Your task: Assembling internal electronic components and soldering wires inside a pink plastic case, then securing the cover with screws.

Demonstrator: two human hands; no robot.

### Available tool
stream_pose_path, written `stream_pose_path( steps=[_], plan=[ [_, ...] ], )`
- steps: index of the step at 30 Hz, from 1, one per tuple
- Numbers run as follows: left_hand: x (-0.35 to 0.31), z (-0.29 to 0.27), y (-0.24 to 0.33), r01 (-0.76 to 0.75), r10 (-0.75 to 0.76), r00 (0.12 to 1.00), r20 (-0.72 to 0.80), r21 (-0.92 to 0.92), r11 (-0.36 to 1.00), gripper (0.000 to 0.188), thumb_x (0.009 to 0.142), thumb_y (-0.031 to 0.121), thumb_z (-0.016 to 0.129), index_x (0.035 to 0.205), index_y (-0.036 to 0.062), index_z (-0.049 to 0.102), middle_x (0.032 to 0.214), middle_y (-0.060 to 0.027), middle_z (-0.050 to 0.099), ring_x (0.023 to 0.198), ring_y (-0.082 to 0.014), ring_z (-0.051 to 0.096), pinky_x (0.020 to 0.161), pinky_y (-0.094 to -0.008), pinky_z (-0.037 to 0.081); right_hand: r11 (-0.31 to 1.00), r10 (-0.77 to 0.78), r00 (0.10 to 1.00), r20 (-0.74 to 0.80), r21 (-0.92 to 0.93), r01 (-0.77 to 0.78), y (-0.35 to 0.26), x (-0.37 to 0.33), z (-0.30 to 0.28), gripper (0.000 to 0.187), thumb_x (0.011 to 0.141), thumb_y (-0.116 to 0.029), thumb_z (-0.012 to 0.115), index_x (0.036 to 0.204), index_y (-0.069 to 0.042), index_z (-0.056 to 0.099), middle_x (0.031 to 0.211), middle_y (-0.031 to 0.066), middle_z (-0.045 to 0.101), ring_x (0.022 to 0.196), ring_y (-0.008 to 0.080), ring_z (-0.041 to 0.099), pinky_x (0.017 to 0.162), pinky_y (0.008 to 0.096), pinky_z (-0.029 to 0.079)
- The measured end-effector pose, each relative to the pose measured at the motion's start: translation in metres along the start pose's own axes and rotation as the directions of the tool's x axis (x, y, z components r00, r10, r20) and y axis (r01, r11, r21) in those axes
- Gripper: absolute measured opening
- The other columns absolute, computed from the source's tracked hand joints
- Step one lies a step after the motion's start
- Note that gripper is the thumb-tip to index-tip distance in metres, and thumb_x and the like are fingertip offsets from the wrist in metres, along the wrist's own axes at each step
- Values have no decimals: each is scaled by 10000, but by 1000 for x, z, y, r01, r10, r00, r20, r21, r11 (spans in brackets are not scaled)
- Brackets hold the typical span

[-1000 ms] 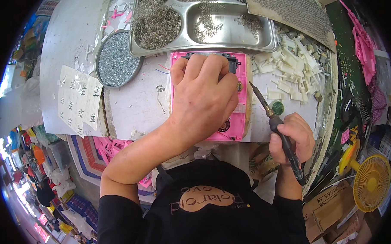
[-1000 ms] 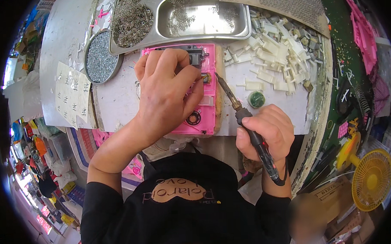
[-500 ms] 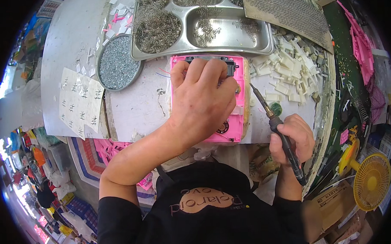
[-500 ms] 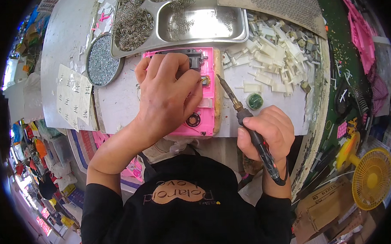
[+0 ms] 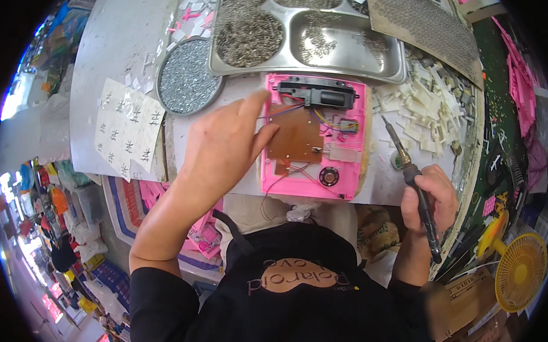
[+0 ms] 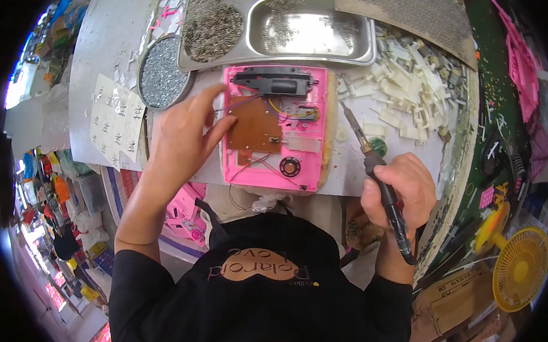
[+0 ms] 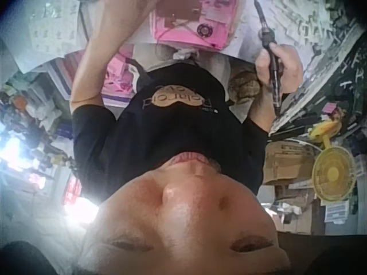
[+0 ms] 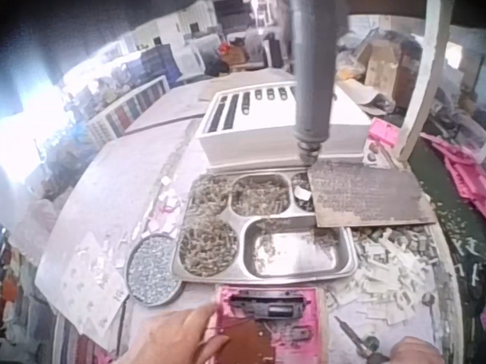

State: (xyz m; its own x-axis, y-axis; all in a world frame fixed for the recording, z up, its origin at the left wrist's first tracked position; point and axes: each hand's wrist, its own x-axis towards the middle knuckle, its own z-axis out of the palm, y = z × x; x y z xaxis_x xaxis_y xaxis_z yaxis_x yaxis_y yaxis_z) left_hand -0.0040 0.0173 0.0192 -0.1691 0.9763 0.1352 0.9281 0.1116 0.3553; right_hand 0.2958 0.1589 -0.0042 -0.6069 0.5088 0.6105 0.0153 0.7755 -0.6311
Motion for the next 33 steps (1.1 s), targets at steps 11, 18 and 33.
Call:
stream_pose_path(
  steps=[11, 18, 33],
  plan=[
    [22, 38, 19, 135, -356, 932, -67, -847, 514, 119, 887, 63, 771, 986, 8, 732, 823, -46, 730, 681, -60, 660, 621, -218, 532, 845, 316, 947, -62, 472, -252, -30, 34, 47, 449, 882, 64, 708, 1301, 33, 547, 1058, 148, 680, 898, 181, 667, 832, 313, 558],
    [20, 36, 21, 212, -384, 919, 93, -936, 281, 123, 915, 80, 762, 983, -15, 723, 837, -24, 725, 705, -26, 638, 612, -196, 519, 837, 354, 931, 88, 415, -357, -24, 84, 88, 504, 871, 83, 706, 1350, 2, 573, 1113, 112, 690, 1015, 152, 689, 895, 272, 556],
    [19, 25, 14, 339, -286, 925, 251, -884, 321, 115, 958, 80, 709, 1028, -12, 710, 852, -2, 691, 731, -39, 610, 654, -197, 500, 778, 380, 913, 148, 483, -402, -16, 93, 108, 587, 862, 102, 696, 1404, -8, 501, 1129, 94, 651, 977, 153, 674, 913, 304, 554]
  ],
)
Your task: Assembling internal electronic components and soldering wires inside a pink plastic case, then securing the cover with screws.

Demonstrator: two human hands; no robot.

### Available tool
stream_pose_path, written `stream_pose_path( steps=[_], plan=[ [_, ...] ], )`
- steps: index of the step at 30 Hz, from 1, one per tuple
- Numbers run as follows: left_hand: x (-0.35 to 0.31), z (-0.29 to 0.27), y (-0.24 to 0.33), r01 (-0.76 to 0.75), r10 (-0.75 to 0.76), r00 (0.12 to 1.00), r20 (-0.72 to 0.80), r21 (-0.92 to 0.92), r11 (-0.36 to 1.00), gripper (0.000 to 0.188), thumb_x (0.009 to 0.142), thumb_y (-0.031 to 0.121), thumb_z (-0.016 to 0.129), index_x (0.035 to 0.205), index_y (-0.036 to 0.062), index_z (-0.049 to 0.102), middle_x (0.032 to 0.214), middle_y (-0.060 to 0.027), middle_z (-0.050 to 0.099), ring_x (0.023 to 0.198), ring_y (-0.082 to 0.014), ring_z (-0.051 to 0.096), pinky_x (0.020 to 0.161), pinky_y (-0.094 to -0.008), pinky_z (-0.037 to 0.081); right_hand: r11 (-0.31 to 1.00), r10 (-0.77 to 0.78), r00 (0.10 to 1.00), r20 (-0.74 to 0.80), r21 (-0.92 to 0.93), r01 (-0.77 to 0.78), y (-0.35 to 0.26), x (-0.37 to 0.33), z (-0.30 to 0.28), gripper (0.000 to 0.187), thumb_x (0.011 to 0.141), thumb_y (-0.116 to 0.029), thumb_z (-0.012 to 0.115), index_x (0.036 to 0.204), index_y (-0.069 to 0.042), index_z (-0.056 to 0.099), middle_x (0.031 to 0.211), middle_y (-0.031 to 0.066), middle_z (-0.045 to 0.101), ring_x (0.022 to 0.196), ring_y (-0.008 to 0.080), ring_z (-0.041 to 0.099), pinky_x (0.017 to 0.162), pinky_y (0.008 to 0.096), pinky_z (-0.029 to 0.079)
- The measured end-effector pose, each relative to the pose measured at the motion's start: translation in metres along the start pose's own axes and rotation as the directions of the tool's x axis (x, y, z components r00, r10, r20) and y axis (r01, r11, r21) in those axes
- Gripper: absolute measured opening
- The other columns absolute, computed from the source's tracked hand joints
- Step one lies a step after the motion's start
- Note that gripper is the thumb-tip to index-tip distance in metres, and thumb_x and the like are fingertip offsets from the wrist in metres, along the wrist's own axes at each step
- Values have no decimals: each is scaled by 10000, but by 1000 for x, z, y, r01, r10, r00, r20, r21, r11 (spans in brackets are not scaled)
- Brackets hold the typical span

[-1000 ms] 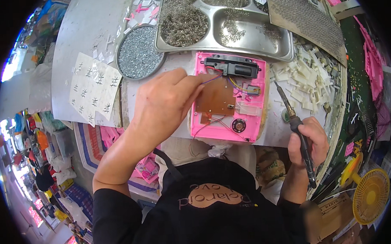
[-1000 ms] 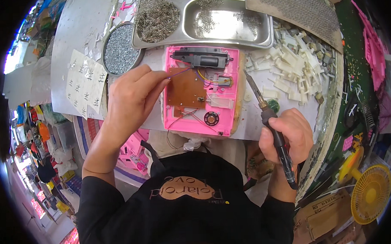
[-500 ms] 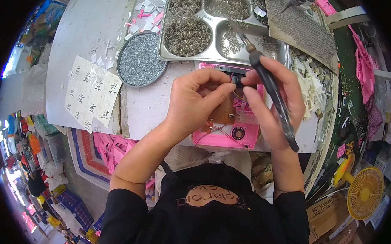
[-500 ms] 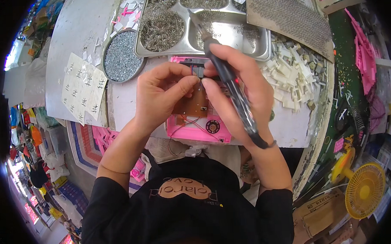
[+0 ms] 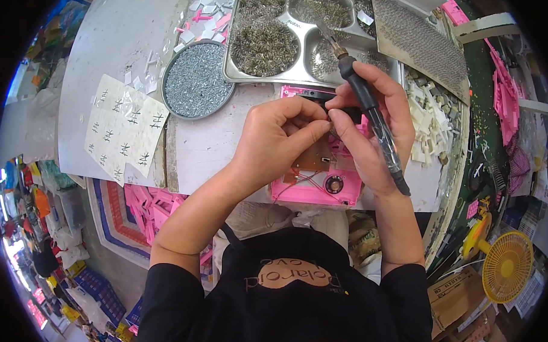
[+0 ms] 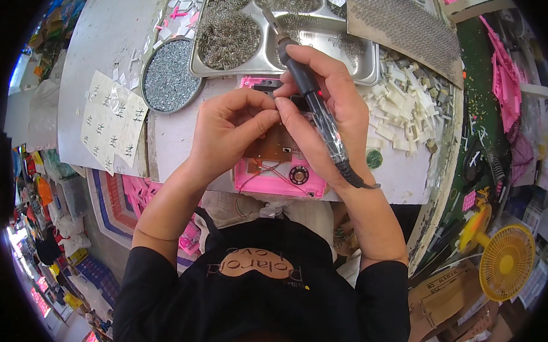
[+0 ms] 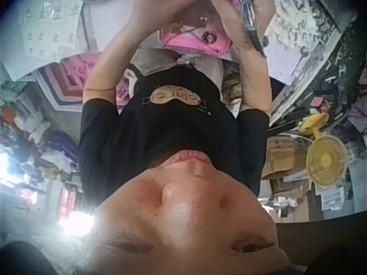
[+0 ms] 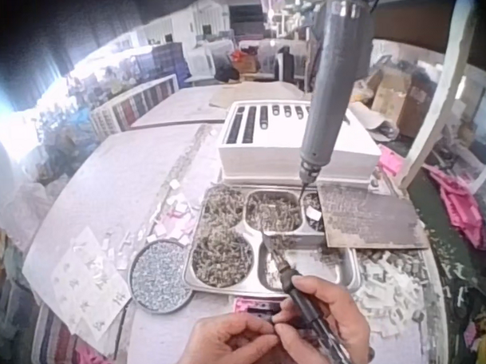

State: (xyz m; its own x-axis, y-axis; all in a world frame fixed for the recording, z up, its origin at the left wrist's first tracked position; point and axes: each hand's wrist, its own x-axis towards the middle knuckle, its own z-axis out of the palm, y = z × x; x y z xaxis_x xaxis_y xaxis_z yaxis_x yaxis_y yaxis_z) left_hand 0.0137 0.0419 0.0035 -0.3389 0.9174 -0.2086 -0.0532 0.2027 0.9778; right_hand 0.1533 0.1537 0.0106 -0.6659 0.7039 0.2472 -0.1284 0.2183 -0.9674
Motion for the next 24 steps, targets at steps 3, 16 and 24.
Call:
stream_pose_path(
  steps=[3, 16, 24],
  plan=[
    [0, 1, -1, -36, 36, 999, -22, -11, 999, 108, 962, 88, 706, 1011, -8, 705, 853, 0, 692, 722, -39, 602, 649, -201, 497, 997, -11, 999, -34, -74, 9, -2, -4, 0, 596, 852, 103, 712, 1400, -9, 505, 1129, 92, 649, 971, 157, 675, 912, 308, 554],
    [6, 4, -6, -297, 317, 948, -3, 340, 892, 75, 827, 51, 739, 833, 3, 683, 843, -39, 554, 732, -127, 571, 624, -273, 454, 738, -368, 929, 45, -594, 321, 18, -60, -5, 574, 769, 55, 797, 1298, -64, 608, 1060, 121, 705, 971, 292, 688, 1091, 543, 424],
    [9, 8, -9, -316, 379, 925, -21, 511, 799, 69, 806, 48, 735, 819, 0, 687, 814, -66, 568, 700, -175, 581, 620, -296, 463, 832, -355, 931, -85, -482, 273, 13, -68, -43, 445, 854, -97, 811, 1222, -17, 575, 909, 91, 678, 813, 222, 626, 1049, 516, 405]
  ],
)
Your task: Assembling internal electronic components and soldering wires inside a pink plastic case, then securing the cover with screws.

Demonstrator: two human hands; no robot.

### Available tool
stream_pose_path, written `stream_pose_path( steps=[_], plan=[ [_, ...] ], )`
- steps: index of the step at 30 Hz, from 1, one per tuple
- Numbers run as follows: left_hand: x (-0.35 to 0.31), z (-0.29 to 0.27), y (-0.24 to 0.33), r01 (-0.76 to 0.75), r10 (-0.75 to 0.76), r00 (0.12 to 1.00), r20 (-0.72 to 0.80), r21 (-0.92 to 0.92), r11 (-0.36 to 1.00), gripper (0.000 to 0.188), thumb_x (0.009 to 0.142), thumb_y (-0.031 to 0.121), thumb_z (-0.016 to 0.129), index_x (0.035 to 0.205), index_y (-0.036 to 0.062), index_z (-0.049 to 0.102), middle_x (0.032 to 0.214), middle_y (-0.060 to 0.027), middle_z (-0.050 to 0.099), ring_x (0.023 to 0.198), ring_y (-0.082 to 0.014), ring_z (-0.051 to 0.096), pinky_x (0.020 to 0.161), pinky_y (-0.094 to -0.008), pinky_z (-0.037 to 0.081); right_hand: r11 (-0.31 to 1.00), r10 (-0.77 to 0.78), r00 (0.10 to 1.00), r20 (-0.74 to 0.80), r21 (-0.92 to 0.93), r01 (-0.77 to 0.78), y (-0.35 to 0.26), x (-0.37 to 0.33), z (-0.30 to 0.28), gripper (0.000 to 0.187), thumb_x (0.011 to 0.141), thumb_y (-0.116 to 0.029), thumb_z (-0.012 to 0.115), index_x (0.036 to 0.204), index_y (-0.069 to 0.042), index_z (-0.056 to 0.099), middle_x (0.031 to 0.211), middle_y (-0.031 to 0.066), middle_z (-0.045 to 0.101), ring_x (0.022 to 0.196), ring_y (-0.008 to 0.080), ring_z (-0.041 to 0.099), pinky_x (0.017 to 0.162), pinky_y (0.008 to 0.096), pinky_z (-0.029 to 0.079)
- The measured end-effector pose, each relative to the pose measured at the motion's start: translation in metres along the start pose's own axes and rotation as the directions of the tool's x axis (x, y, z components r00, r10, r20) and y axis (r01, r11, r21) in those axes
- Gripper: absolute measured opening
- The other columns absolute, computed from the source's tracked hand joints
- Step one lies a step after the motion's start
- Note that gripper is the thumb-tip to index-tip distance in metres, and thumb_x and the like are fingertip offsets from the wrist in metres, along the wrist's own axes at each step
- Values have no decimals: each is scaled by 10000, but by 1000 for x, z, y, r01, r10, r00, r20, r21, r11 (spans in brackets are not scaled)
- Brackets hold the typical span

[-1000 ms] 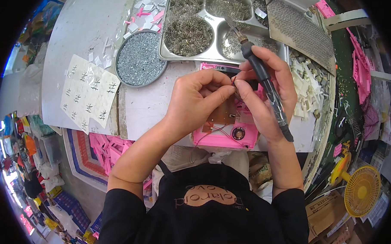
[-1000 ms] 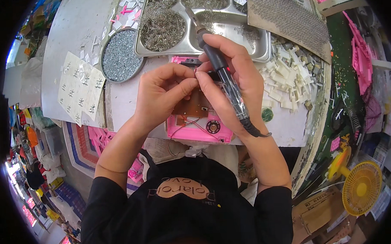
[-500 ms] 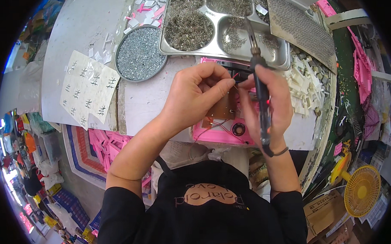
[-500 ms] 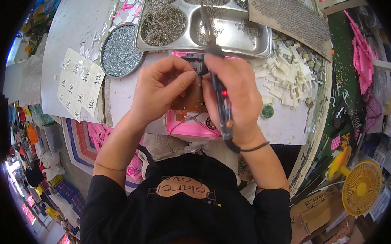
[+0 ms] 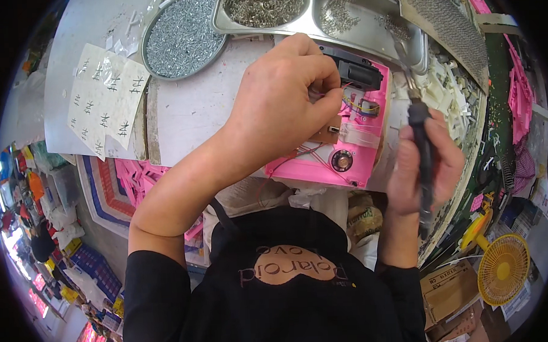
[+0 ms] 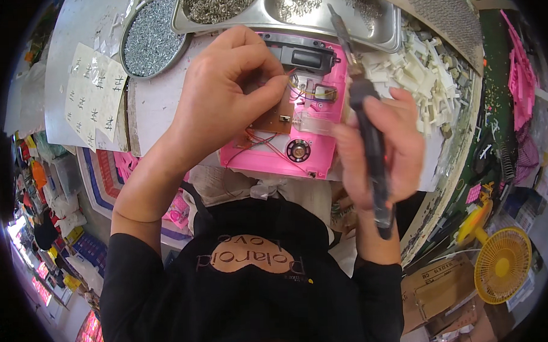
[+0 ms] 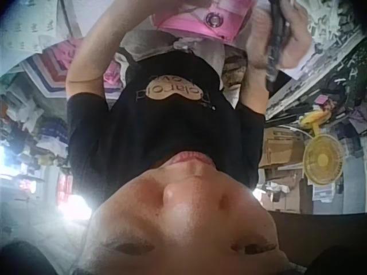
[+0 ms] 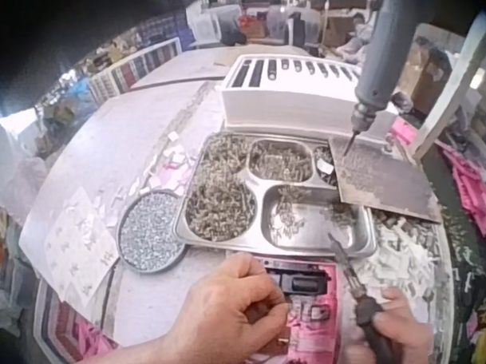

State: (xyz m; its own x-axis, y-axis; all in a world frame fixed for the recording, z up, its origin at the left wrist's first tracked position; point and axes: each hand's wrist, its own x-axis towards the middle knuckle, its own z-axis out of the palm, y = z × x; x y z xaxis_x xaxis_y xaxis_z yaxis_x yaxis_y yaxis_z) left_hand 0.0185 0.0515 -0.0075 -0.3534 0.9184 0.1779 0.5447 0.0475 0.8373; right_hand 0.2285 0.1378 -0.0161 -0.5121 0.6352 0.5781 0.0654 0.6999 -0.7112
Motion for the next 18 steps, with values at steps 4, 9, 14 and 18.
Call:
stream_pose_path(
  steps=[4, 9, 14, 18],
  plan=[
    [-1, 2, -2, -18, 18, 999, -26, -2, 1000, 69, 808, 41, 731, 820, -5, 681, 809, -61, 568, 686, -163, 575, 613, -293, 462, 990, -63, 996, 64, 131, 54, 5, 6, -23, 385, 896, -95, 739, 1211, -19, 531, 850, 109, 629, 719, 216, 544, 909, 470, 445],
    [-1, 3, -2, -23, 23, 999, -35, -12, 1000, 63, 810, 28, 724, 819, -7, 672, 808, -63, 567, 676, -163, 576, 606, -291, 463, 986, -136, 968, 210, 119, 113, -3, 9, -29, 315, 831, -73, 751, 1100, -34, 591, 762, 89, 587, 633, 224, 514, 721, 421, 473],
    [-1, 4, -2, -36, 36, 998, -51, -8, 999, 63, 811, 24, 721, 814, -3, 664, 808, -66, 567, 674, -166, 579, 605, -292, 465, 986, -159, 965, 208, 85, 144, -1, 7, -19, 299, 795, -57, 775, 1050, -39, 619, 698, 58, 579, 582, 221, 530, 651, 395, 470],
    [-1, 4, -3, -47, 48, 997, -61, 6, 999, 69, 809, 31, 725, 810, 1, 663, 807, -65, 568, 671, -169, 580, 604, -293, 466, 981, -193, 955, 223, 70, 182, 2, 10, -16, 303, 797, -50, 773, 1058, -42, 619, 665, 49, 576, 563, 213, 526, 648, 388, 472]
  ],
)
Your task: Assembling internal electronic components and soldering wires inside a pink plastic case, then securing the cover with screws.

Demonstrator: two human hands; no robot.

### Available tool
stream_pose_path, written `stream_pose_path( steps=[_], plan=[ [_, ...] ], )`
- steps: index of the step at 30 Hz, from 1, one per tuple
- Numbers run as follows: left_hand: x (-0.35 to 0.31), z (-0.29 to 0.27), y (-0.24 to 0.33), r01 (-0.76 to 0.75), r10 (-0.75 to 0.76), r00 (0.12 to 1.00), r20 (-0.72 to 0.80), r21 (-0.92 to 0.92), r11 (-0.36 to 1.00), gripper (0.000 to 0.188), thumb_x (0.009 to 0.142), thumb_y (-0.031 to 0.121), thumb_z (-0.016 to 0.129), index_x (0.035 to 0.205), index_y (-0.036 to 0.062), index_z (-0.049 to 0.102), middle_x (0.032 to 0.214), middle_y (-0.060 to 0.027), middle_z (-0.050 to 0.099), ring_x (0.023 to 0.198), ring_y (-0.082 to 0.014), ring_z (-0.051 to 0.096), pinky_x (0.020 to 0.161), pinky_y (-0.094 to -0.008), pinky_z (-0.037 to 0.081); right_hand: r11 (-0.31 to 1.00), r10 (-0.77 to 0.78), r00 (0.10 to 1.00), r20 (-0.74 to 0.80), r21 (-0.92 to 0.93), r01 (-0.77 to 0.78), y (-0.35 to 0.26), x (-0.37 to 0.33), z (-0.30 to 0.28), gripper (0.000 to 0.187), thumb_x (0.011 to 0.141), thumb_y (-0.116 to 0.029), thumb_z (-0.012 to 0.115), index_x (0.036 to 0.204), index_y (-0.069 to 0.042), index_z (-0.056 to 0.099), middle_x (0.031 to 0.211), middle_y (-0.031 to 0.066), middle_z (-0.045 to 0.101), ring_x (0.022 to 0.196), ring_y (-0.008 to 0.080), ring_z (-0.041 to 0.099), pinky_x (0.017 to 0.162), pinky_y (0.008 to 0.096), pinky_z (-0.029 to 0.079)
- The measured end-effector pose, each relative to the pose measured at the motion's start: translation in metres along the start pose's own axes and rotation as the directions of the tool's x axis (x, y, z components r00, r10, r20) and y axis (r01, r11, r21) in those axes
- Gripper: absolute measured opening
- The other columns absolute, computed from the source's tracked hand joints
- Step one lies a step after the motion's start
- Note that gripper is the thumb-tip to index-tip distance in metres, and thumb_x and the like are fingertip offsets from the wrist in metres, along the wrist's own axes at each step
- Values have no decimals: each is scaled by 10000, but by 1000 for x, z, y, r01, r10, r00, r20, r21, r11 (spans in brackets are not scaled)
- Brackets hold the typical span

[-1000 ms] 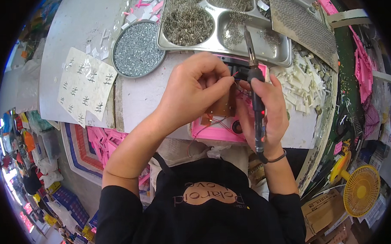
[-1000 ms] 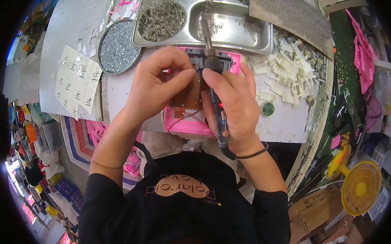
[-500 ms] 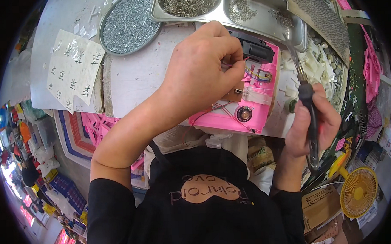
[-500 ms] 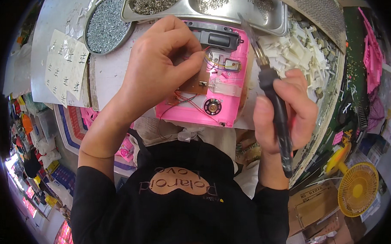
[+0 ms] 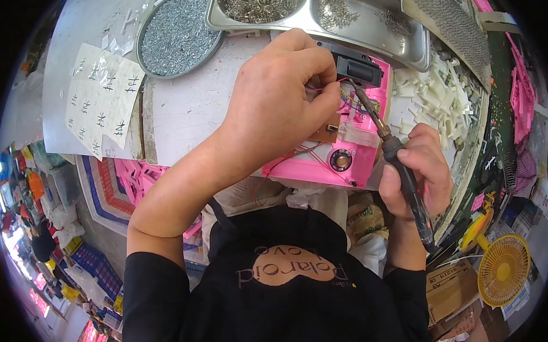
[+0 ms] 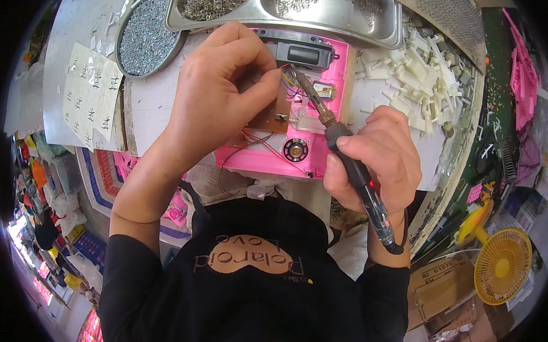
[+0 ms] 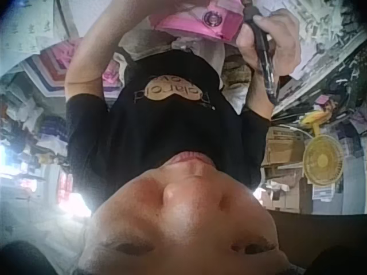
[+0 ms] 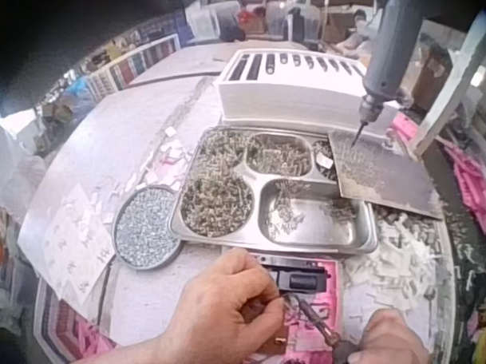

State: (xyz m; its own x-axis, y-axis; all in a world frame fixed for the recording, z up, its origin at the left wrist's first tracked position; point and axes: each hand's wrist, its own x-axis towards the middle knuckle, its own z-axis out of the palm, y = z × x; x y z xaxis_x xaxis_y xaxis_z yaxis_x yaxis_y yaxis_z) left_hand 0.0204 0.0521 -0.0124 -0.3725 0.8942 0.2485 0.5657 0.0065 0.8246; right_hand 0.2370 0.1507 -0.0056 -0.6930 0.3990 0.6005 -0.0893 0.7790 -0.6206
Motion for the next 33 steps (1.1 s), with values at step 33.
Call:
stream_pose_path(
  steps=[33],
  plan=[
    [0, 5, -1, -41, 43, 998, -52, 49, 998, 97, 779, 39, 746, 785, 10, 653, 777, -79, 564, 646, -203, 578, 584, -315, 469, 1000, 10, 999, 46, 26, -11, 7, 10, -1, 289, 723, -3, 751, 991, -30, 647, 643, 65, 551, 543, 241, 497, 617, 368, 450]
  ],
)
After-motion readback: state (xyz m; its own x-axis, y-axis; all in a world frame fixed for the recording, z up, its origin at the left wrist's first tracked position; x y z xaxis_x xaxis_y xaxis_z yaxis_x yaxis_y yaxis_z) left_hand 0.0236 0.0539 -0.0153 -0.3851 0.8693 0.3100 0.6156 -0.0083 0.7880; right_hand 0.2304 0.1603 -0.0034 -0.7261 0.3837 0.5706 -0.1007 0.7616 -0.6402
